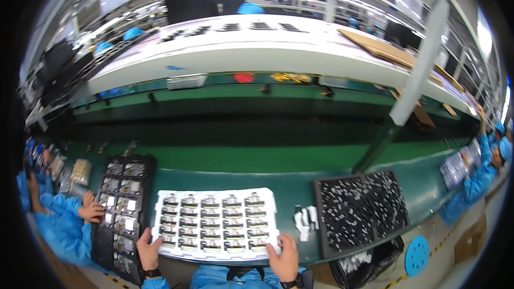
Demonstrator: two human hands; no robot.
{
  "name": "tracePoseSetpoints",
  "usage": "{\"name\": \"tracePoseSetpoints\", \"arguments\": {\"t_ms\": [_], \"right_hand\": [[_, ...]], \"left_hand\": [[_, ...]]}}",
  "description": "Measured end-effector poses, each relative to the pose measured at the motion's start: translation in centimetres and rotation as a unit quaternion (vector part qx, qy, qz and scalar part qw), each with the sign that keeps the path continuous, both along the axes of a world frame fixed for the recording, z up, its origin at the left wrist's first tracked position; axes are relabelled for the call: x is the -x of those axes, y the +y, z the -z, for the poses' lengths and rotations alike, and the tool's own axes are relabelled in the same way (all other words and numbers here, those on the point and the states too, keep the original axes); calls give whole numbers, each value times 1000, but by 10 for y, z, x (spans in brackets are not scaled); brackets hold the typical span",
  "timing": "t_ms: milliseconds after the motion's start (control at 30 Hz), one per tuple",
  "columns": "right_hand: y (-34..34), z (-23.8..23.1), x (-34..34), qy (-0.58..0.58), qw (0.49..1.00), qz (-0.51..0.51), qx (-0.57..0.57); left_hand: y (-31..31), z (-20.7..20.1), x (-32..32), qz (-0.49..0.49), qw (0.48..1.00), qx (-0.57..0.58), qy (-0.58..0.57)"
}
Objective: Assembling and sorting small electronic components into trays on a production line.
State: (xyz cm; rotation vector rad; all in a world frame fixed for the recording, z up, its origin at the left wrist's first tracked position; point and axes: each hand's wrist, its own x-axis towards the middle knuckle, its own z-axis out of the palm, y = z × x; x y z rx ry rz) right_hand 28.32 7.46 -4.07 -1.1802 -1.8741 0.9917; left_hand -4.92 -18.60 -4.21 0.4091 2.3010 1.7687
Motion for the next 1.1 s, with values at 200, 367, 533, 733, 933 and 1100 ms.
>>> {"name": "tracePoseSetpoints", "arguments": {"t_ms": [200,367,533,733,933,1100], "right_hand": [[27,12,-30,44,937,-97,333],[-2,-34,-33,119,913,-200,337],[-2,-84,-52,195,911,-185,313],[23,-228,-76,221,936,-243,126],[58,-375,-49,345,890,-287,83],[142,-441,-31,274,906,-312,80]], "left_hand": [[-7,-32,6,71,974,-133,-167],[-17,-35,4,63,965,-155,-203],[-12,-55,-7,69,960,-244,-118],[16,-187,-10,137,916,-376,-37],[63,-307,-3,201,852,-481,53],[103,-401,15,269,844,-444,137]]}}
